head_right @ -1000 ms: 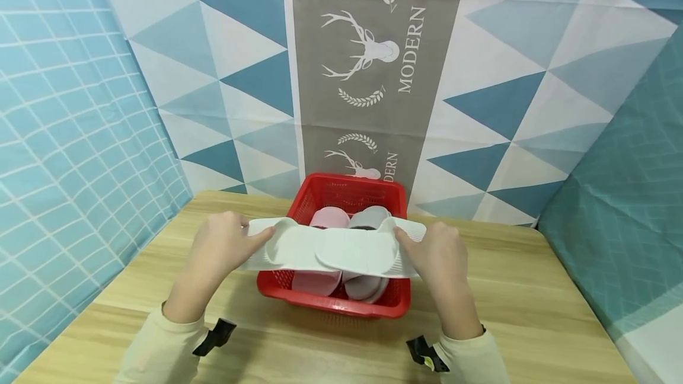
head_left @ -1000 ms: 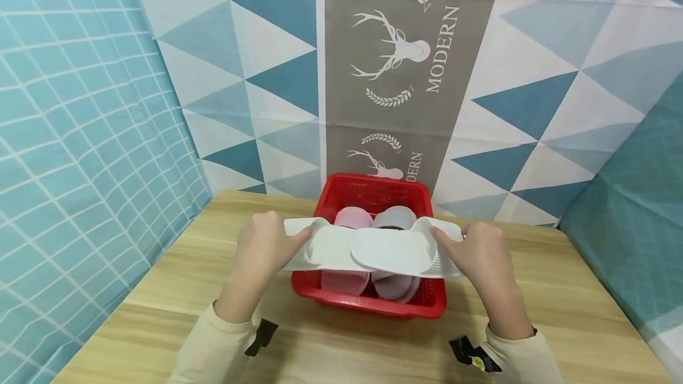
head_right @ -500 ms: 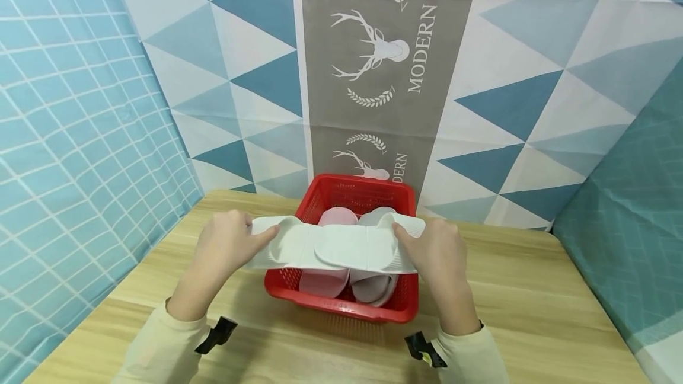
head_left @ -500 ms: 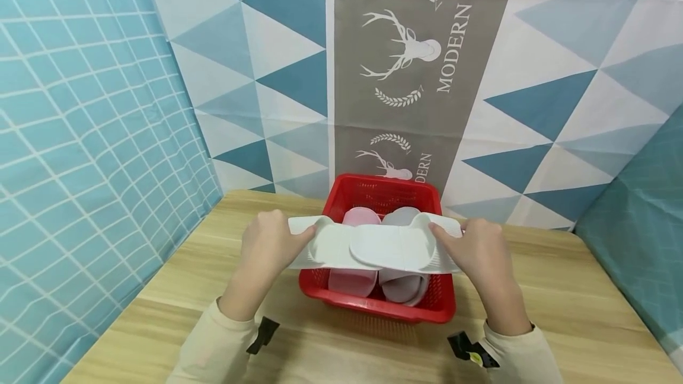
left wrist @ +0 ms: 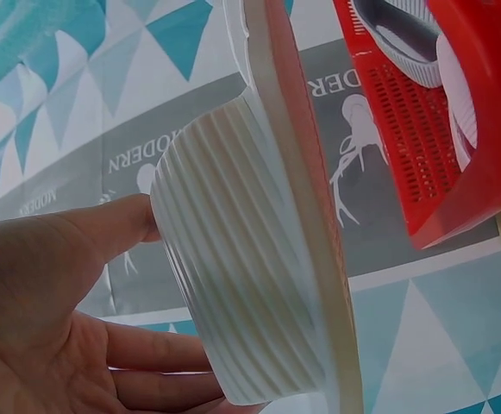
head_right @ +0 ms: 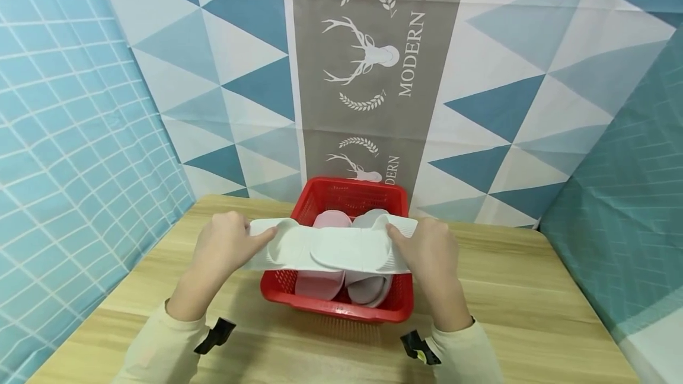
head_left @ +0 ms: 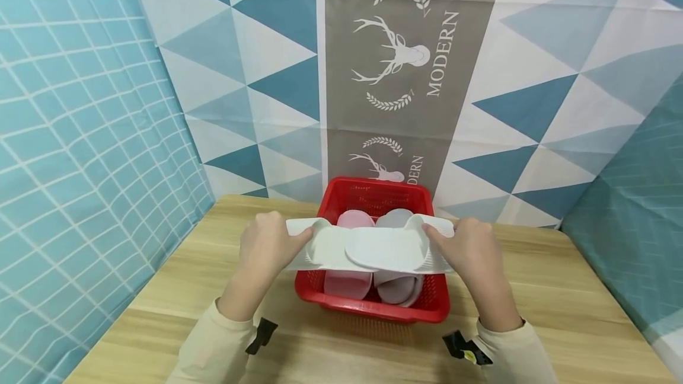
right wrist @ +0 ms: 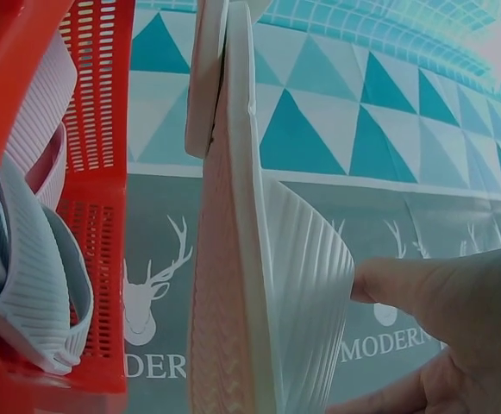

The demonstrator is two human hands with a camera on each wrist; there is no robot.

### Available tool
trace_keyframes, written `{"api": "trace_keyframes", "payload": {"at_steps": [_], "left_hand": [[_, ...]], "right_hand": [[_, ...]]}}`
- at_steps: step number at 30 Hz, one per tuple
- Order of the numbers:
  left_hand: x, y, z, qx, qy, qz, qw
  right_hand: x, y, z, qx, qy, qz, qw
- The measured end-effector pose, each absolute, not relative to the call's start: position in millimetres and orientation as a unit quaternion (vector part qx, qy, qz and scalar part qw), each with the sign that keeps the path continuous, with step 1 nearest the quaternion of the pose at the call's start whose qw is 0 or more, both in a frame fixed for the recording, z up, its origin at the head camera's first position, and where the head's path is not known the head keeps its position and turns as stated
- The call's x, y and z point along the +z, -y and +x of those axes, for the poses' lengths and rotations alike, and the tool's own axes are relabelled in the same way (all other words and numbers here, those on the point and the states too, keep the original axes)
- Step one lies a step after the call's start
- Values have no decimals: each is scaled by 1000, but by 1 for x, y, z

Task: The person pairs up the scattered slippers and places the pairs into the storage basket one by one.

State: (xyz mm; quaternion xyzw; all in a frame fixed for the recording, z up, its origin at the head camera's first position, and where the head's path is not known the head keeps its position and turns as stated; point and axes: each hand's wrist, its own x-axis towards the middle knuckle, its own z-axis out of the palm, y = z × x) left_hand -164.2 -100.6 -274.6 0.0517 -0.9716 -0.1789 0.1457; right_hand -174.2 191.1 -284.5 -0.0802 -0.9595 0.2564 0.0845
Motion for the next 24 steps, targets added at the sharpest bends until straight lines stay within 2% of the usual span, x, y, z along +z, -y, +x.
{"api": "trace_keyframes", "payload": {"at_steps": [13,24], "left_hand": [[-273,103,-163,-170,970,45,168],[-273,104,-160,-172,971,51,159]], "right_hand": [[-284,-179,-171,241,960,-77,119],[-282,-171,-170,214,965,-72,135]]}}
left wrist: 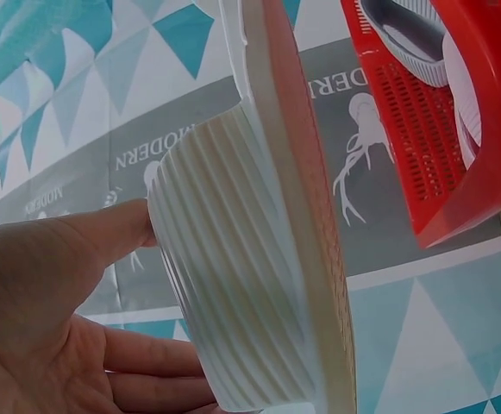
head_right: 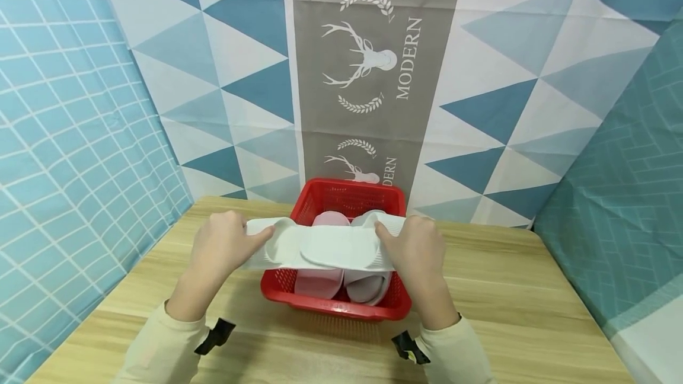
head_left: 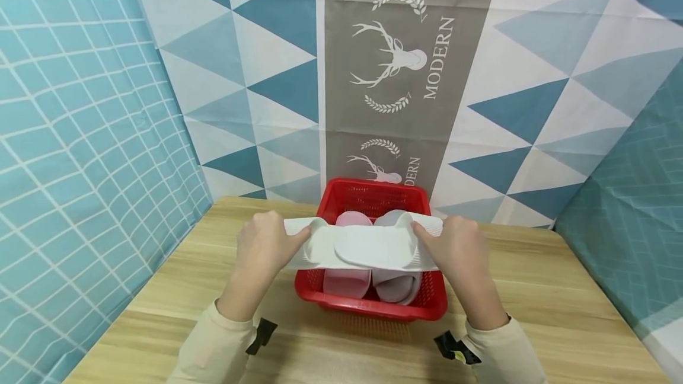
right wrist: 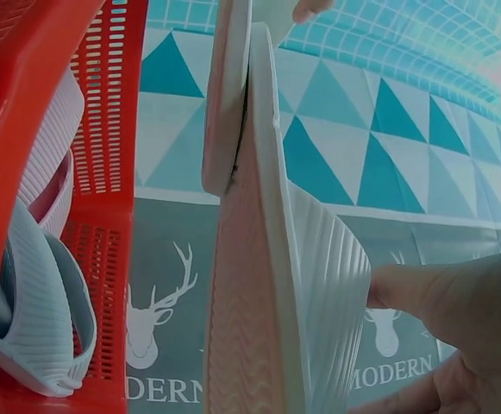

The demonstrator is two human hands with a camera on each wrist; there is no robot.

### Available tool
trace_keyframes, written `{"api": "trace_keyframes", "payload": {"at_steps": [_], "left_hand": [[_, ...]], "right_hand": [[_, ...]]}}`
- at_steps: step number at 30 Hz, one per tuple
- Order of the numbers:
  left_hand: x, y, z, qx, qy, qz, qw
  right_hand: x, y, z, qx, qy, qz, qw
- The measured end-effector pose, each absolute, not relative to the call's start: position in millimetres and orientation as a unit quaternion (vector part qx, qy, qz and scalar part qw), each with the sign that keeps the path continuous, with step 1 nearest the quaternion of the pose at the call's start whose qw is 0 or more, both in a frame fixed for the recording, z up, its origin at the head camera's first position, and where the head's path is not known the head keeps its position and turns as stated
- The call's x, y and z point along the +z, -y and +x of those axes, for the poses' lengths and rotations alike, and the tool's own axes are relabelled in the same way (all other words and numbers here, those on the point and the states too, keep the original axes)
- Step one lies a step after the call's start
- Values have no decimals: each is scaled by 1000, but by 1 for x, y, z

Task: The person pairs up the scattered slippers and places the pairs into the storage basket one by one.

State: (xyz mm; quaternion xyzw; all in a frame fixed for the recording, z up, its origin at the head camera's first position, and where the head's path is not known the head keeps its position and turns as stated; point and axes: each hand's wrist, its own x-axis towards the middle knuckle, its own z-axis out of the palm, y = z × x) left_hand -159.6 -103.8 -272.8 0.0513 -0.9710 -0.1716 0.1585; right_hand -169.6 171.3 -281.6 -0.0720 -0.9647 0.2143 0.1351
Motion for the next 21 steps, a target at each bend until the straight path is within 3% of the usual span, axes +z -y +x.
{"api": "trace_keyframes", "payload": {"at_steps": [21], "left_hand": [[-275,97,-160,-175,974,47,135]], "right_hand": [[-286,-162,-168,228,962,-54,140]]}}
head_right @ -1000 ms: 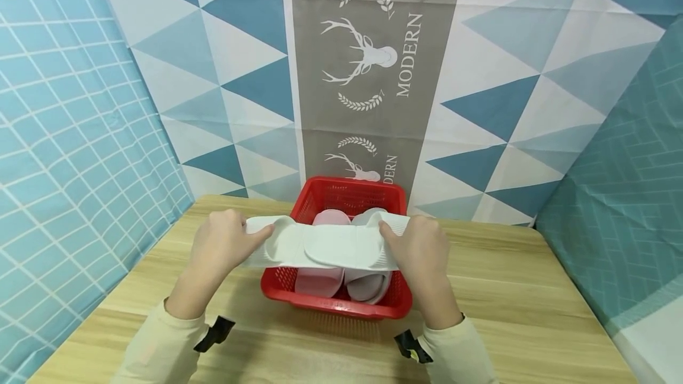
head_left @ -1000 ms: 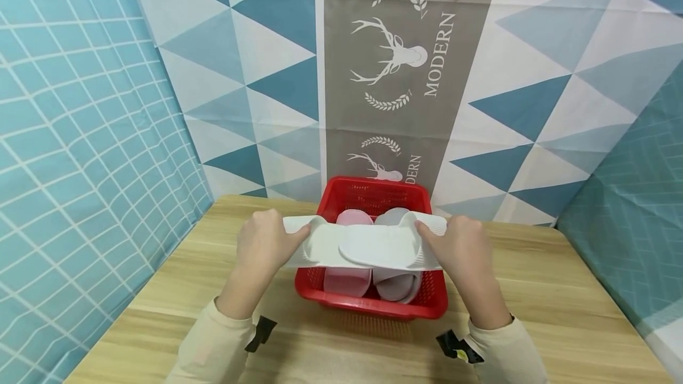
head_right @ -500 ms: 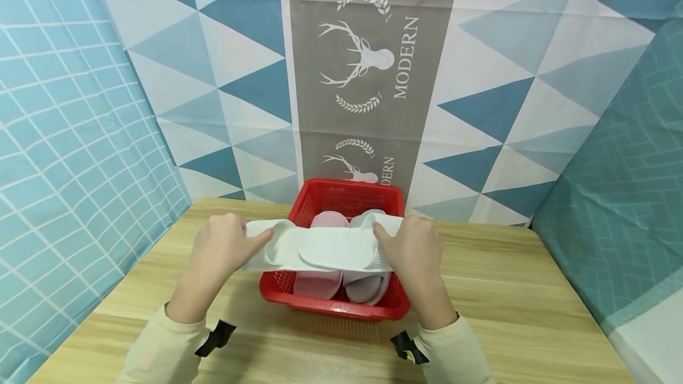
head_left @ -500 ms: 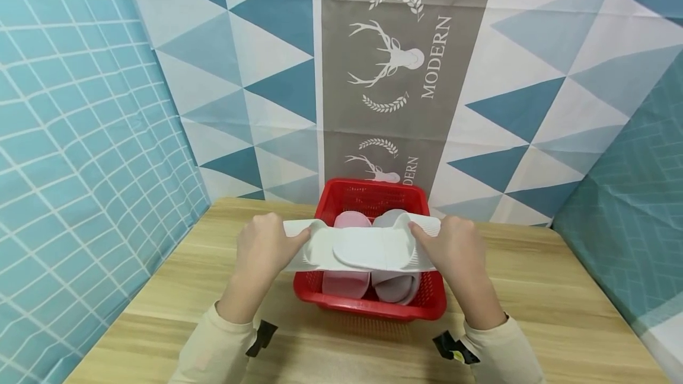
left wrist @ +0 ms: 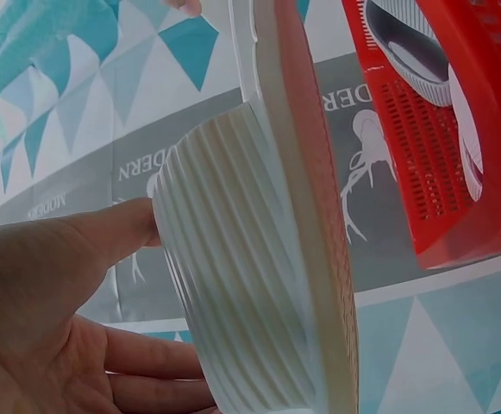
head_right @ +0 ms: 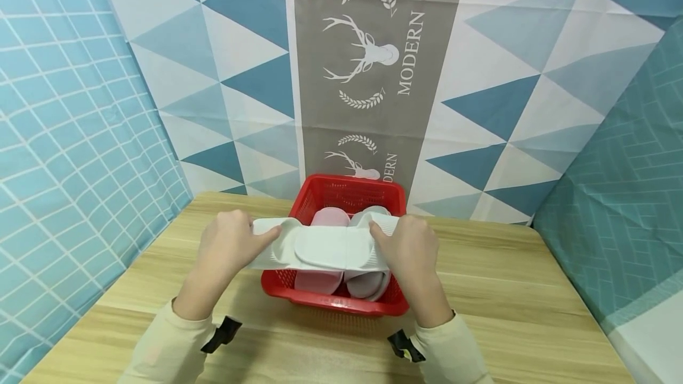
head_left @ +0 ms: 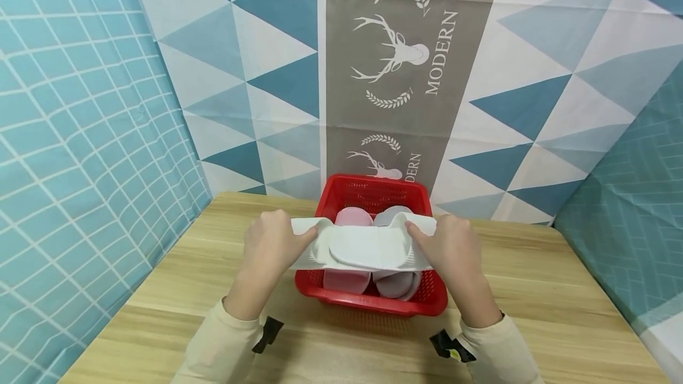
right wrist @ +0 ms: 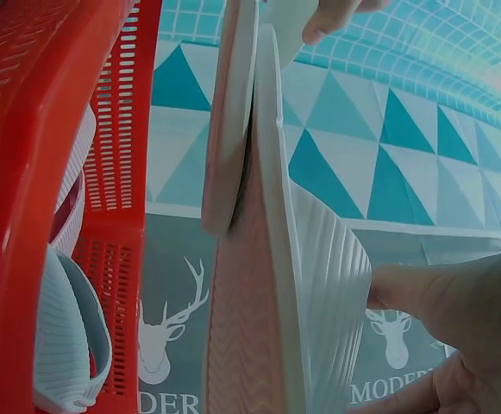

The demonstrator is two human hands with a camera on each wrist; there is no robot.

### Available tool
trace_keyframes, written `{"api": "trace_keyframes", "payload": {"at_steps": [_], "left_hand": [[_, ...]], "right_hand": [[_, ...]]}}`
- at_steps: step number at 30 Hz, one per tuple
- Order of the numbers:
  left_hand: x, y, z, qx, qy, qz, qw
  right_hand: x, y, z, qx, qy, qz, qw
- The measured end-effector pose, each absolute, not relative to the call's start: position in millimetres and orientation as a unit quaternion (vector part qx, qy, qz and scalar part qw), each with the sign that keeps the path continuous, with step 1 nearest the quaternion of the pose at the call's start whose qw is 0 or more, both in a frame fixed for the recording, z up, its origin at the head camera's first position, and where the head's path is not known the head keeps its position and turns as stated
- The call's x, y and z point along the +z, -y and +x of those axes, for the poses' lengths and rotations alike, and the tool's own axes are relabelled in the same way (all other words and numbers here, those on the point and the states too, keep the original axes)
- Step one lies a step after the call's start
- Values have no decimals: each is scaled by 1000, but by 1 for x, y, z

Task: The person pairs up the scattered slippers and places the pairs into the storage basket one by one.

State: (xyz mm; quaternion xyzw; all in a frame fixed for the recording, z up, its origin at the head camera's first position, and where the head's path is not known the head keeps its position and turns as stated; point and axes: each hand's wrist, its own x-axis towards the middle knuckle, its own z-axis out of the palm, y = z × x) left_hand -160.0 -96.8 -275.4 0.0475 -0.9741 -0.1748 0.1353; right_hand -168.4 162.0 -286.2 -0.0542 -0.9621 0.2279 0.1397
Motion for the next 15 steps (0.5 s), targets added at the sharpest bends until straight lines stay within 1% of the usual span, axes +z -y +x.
{"api": "trace_keyframes", "payload": {"at_steps": [15], "left_hand": [[-282,85,-159,-166,976,30,137]], "right_hand": [[-291,-154,-168,220,964,-50,142]]}}
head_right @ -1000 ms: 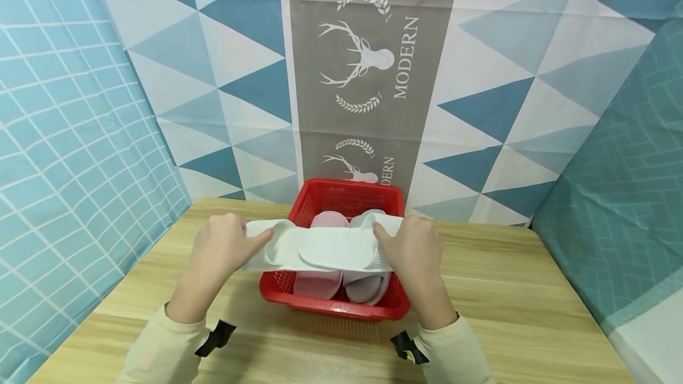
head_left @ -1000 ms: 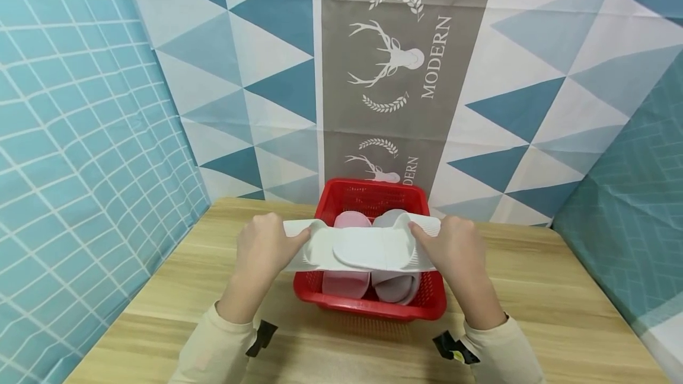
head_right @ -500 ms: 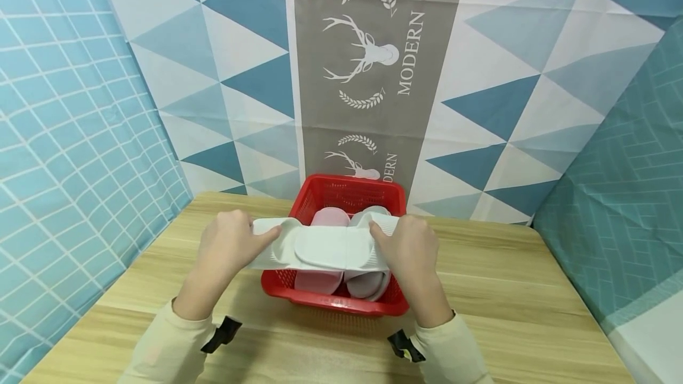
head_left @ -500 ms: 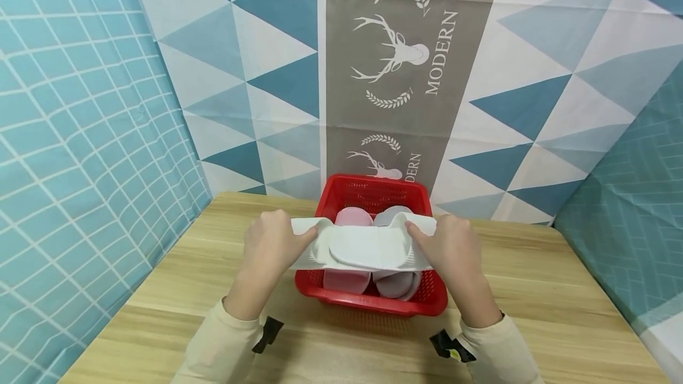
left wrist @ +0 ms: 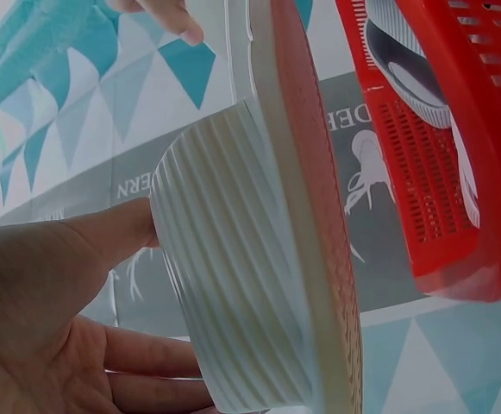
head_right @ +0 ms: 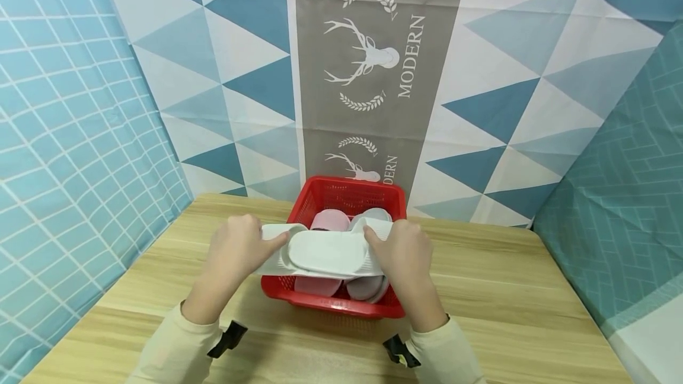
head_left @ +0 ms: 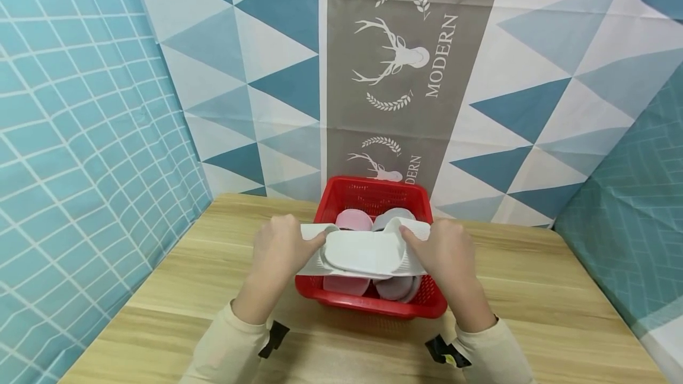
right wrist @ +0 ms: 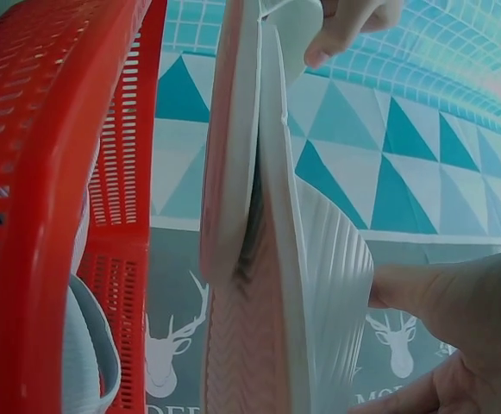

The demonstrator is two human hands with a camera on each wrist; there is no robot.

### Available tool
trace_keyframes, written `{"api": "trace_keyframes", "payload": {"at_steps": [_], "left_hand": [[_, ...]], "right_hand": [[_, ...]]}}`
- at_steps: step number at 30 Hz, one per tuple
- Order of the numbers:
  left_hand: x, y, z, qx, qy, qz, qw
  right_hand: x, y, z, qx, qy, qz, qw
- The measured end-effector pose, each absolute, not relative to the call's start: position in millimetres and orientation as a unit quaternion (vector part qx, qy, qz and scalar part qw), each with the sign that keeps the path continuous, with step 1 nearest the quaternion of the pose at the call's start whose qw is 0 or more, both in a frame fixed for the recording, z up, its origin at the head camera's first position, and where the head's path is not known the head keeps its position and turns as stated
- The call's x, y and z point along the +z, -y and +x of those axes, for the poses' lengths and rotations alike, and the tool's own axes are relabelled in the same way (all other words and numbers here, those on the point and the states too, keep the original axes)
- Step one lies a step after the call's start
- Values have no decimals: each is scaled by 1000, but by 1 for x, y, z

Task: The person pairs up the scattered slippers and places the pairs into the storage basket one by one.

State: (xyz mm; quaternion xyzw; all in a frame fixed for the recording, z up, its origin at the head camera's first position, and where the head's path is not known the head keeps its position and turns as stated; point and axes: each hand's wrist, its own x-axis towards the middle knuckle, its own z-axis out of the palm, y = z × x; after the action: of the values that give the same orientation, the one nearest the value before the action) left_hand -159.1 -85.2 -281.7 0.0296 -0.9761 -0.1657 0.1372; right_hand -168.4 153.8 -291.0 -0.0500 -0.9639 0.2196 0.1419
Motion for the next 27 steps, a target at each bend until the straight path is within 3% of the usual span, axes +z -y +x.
{"api": "trace_keyframes", "payload": {"at_steps": [27], "left_hand": [[-286,63,-154,-102,976,15,191]], "right_hand": [[-292,-139,-165,207,965,-53,153]]}}
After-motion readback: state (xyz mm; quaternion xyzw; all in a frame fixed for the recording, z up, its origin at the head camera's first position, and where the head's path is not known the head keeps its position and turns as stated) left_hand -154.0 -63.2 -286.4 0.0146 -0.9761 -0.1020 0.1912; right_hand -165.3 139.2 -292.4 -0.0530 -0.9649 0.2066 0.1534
